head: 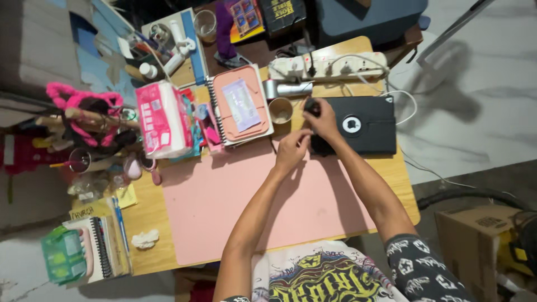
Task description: The person organizes various items on a cluttered desk, including notebooks, a hairdryer, and a power strip. They then walk to another area, pick up a mug, and return to the desk. Finally, they wipe a black chair with a tissue.
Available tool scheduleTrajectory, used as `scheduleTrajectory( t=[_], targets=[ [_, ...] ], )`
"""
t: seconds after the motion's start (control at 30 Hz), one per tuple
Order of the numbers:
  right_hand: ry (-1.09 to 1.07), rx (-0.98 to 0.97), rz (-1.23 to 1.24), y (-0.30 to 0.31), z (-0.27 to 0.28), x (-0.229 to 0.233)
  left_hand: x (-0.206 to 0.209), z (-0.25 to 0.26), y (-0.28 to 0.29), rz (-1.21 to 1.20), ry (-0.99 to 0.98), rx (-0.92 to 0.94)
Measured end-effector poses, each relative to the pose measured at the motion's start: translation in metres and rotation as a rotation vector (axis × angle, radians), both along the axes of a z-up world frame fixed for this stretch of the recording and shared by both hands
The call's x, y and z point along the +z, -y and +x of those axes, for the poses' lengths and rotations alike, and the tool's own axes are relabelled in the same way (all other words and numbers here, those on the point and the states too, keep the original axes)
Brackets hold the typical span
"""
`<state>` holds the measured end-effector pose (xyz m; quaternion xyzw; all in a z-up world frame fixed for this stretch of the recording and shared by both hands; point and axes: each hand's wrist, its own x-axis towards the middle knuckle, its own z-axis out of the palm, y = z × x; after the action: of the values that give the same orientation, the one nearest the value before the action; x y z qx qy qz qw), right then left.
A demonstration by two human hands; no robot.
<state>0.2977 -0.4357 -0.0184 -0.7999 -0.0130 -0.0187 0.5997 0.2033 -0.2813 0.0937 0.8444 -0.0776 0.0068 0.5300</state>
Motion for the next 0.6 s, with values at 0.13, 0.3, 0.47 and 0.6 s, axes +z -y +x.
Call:
scheduleTrajectory(
  t=[0.13,0.3,0.47,0.6],
  targets=[
    [-0.088,-0.004,0.414,0.049,0.006,0.002,0.016,0.035,0.048,-0.042,0.073,0.1],
    [0.157,-0.032,-0.166,0.107,0.005,0.047,0.01,0.068,0.088,-0.057,0.025,0.069],
    [0.195,-0.203,-0.153,0.14,0.021,0.092,0.009,0.093,0.103,0.09,0.295,0.043],
    [0.173,-0.271,-0.223,0.167,0.081,0.093,0.008,0.12,0.109,0.233,0.308,-0.082]
  ],
)
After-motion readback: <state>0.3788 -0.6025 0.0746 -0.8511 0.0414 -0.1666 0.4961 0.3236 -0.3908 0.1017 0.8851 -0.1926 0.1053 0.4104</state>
